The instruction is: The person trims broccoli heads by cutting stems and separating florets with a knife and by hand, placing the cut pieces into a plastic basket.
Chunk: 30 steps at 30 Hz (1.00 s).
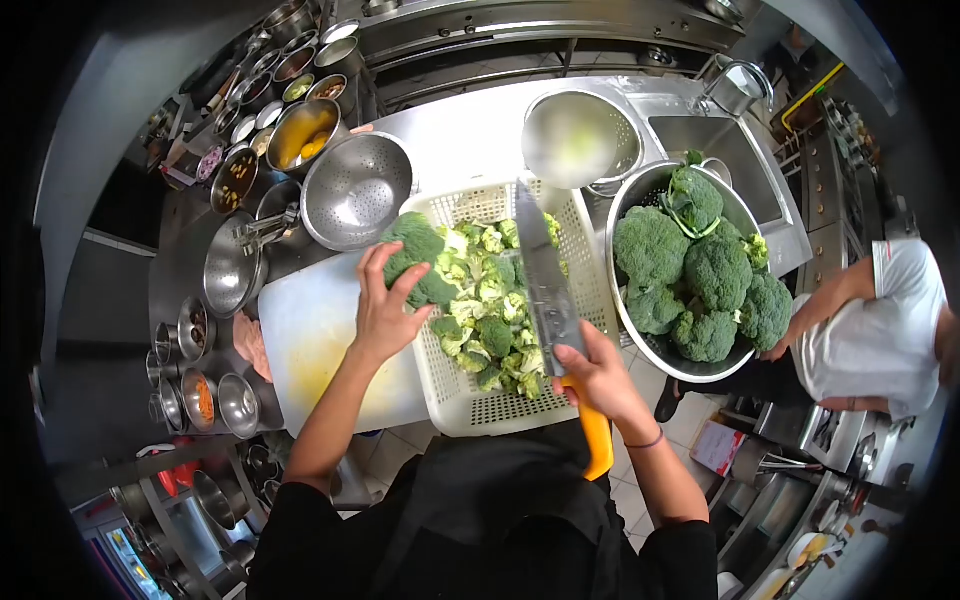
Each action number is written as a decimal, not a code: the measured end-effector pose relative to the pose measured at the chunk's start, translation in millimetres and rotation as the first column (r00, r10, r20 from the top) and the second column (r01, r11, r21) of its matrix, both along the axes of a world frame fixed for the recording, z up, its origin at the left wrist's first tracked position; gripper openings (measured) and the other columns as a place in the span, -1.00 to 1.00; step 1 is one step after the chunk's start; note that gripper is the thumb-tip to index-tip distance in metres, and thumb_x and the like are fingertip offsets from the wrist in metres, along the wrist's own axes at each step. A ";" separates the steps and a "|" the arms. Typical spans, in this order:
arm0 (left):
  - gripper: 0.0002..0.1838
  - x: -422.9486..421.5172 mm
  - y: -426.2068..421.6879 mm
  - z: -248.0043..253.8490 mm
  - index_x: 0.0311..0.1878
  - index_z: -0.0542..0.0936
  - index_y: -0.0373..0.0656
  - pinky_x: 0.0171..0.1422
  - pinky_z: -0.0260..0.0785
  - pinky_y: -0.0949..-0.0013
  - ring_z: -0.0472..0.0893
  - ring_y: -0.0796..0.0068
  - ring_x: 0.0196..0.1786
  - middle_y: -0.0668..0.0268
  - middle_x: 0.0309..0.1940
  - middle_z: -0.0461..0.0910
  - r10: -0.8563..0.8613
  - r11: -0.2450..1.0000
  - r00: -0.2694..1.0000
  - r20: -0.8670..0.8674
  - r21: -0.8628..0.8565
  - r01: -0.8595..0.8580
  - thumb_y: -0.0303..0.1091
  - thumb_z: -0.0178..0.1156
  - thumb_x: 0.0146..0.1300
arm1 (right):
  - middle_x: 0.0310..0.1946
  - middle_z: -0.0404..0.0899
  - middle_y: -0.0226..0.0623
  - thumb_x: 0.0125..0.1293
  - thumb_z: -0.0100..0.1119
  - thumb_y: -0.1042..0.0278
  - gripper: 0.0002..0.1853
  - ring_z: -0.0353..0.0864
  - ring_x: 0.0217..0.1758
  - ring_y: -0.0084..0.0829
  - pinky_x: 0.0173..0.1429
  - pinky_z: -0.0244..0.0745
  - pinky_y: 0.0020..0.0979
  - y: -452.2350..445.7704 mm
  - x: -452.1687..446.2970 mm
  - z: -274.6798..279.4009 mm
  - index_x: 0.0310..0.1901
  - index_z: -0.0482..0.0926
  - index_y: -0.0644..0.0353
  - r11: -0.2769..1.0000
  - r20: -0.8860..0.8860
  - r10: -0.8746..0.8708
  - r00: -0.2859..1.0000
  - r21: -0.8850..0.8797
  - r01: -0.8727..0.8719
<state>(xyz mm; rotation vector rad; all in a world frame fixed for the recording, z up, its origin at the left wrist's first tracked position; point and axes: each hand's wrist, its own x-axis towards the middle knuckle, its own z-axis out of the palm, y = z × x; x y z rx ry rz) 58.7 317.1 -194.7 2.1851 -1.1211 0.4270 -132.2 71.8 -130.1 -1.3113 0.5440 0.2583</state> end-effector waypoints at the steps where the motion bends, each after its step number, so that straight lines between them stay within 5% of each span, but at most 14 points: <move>1: -0.02 2.9 4.9 5.3 0.27 0.38 0.08 0.42 0.20 -0.02 0.23 -0.03 0.38 0.12 0.30 0.20 0.031 0.999 0.998 0.046 0.032 -0.033 -0.51 0.58 -0.37 | -0.45 0.50 -0.35 0.48 0.06 0.36 -0.76 0.53 -0.53 -0.58 -0.57 0.36 -0.57 -4.6 -4.8 3.2 0.07 0.34 0.23 0.998 0.007 -0.034 0.999 -0.044 0.035; 2: -0.02 5.6 12.1 9.3 0.27 0.38 0.08 0.42 0.20 -0.02 0.23 -0.03 0.38 0.12 0.30 0.20 0.035 0.999 0.998 0.048 0.037 -0.037 -0.51 0.58 -0.37 | -0.45 0.50 -0.35 0.48 0.06 0.36 -0.76 0.53 -0.53 -0.58 -0.57 0.36 -0.57 -8.8 -11.3 0.2 0.07 0.34 0.23 0.999 0.008 -0.030 1.000 -0.039 0.031; 4: -0.06 8.3 24.2 19.5 0.27 0.35 -0.02 0.47 0.21 0.02 0.24 0.00 0.37 0.13 0.35 0.15 0.042 0.940 0.941 -0.337 -0.307 -0.152 -0.47 0.58 -0.30 | -0.39 0.58 -0.24 0.41 0.17 0.41 -0.62 0.59 -0.47 -0.55 -0.48 0.47 -0.53 -16.1 -25.8 -10.3 0.15 0.30 0.32 0.938 0.084 -0.035 0.996 -0.342 0.062; 5: -0.09 5.6 24.8 29.0 0.28 0.33 -0.14 0.46 0.22 -0.01 0.30 0.06 0.36 0.15 0.38 0.15 -0.272 0.704 0.823 -0.499 -0.686 -0.184 -0.49 0.53 -0.26 | -0.30 0.63 -0.11 0.32 0.29 0.41 -0.41 0.72 -0.31 -0.38 -0.30 0.60 -0.42 -20.4 -34.1 -12.9 0.26 0.21 0.41 0.906 0.083 -0.036 0.996 -0.418 0.068; 6: -0.16 1.4 33.3 31.3 0.36 0.28 -0.14 0.45 0.24 -0.08 0.30 0.03 0.40 0.14 0.41 0.18 -0.402 0.598 0.775 -0.487 -0.781 -0.181 -0.32 0.41 -0.04 | -0.24 0.66 0.08 0.27 0.34 0.37 -0.28 0.76 -0.16 -0.14 -0.14 0.63 -0.32 -20.9 -36.2 -6.8 0.32 0.14 0.46 0.869 0.134 0.003 0.991 -0.491 0.064; 9: -0.29 -42.2 64.4 -13.9 0.44 0.29 -0.17 0.54 0.08 -0.13 0.24 -0.07 0.48 0.03 0.42 0.30 -0.792 0.160 0.433 -0.430 -0.831 -0.533 0.05 -0.06 0.31 | -0.26 0.67 0.20 0.28 0.28 0.43 -0.42 0.75 -0.18 0.03 -0.16 0.63 -0.27 -21.6 -41.5 -1.9 0.24 0.24 0.41 0.695 0.307 0.199 0.931 -0.713 0.087; 10: -0.30 -51.3 48.6 -7.4 0.39 0.36 -0.15 0.52 0.10 -0.17 0.29 -0.09 0.45 0.06 0.37 0.36 -0.880 -0.131 0.427 -0.206 -0.761 -0.635 0.12 -0.04 0.31 | -0.26 0.67 0.20 0.28 0.28 0.43 -0.42 0.75 -0.18 0.03 -0.16 0.63 -0.27 -20.3 -41.0 -5.5 0.24 0.24 0.41 0.712 0.317 0.221 0.922 -0.698 0.070; 12: -0.26 -67.4 31.2 -15.0 0.39 0.37 -0.12 0.51 0.13 -0.13 0.33 -0.04 0.42 0.13 0.37 0.38 -0.839 -0.060 0.421 -0.344 -0.710 -0.702 0.20 -0.01 0.29 | -0.37 0.68 0.01 0.33 0.23 0.51 -0.42 0.73 -0.42 -0.24 -0.36 0.56 -0.38 -18.8 -42.4 -14.2 0.30 0.20 0.42 0.774 0.295 0.280 0.914 -0.632 -0.033; 13: -0.26 -72.2 24.6 -15.2 0.39 0.37 -0.12 0.51 0.13 -0.13 0.33 -0.04 0.42 0.13 0.37 0.38 -0.823 -0.071 0.443 -0.355 -0.710 -0.700 0.20 -0.01 0.29 | -0.52 0.65 -0.04 0.35 0.17 0.55 -0.64 0.71 -0.52 -0.23 -0.43 0.53 -0.35 -10.7 -34.8 -6.4 0.10 0.31 0.42 0.742 0.348 0.317 0.882 -0.670 -0.002; 19: -0.30 -106.4 -7.3 -18.7 0.42 0.32 -0.07 0.47 0.22 -0.06 0.40 0.12 0.36 0.13 0.35 0.38 -0.824 -0.044 0.449 -0.344 -0.752 -0.658 0.16 -0.02 0.35 | -0.48 0.56 -0.09 0.18 0.21 0.64 -0.69 0.57 -0.52 -0.09 -0.46 0.44 -0.20 3.5 -8.6 31.6 -0.05 0.40 0.29 0.658 0.597 0.578 0.556 -0.744 0.114; 22: -0.37 -105.0 -0.1 -43.3 0.34 0.39 -0.16 0.42 0.27 0.00 0.45 0.11 0.31 0.13 0.28 0.44 -0.777 0.029 0.414 -0.474 -0.684 -0.729 0.02 -0.05 0.30 | -0.46 0.53 -0.13 0.10 0.21 0.68 -0.64 0.56 -0.51 -0.13 -0.46 0.43 -0.21 2.3 -5.0 37.9 -0.06 0.39 0.29 0.796 0.819 0.446 0.361 -0.548 0.258; 24: -0.38 -113.8 -7.3 -34.3 0.32 0.39 -0.24 0.39 0.31 0.04 0.47 0.09 0.28 0.09 0.26 0.45 -0.760 0.053 0.426 -0.491 -0.701 -0.712 -0.07 -0.06 0.26 | -0.49 0.51 -0.08 0.06 0.16 0.68 -0.66 0.57 -0.49 -0.05 -0.45 0.43 -0.14 3.3 -3.8 33.8 -0.11 0.35 0.29 0.794 0.831 0.423 0.360 -0.532 0.294; 26: -0.33 -119.0 -45.3 37.2 0.35 0.33 -0.29 0.37 0.33 0.10 0.48 0.10 0.26 0.05 0.25 0.45 -0.765 0.112 0.463 -0.448 -0.800 -0.589 -0.11 -0.03 0.21 | -0.49 0.50 -0.01 0.07 0.11 0.66 -0.70 0.56 -0.47 0.06 -0.43 0.41 -0.06 0.7 2.8 21.9 -0.16 0.30 0.27 0.512 0.358 0.721 0.594 -0.853 -0.107; 30: -0.25 -117.4 -44.5 32.0 0.39 0.23 -0.35 0.38 0.31 0.14 0.48 0.13 0.24 0.03 0.22 0.44 -0.643 0.287 0.446 -0.623 -0.736 -0.613 -0.12 0.02 0.16 | -0.65 0.47 -0.02 0.32 0.13 0.53 -0.78 0.51 -0.54 0.10 -0.45 0.35 -0.02 -1.5 -4.1 12.8 -0.15 0.27 0.31 0.548 0.382 0.664 0.643 -0.834 -0.071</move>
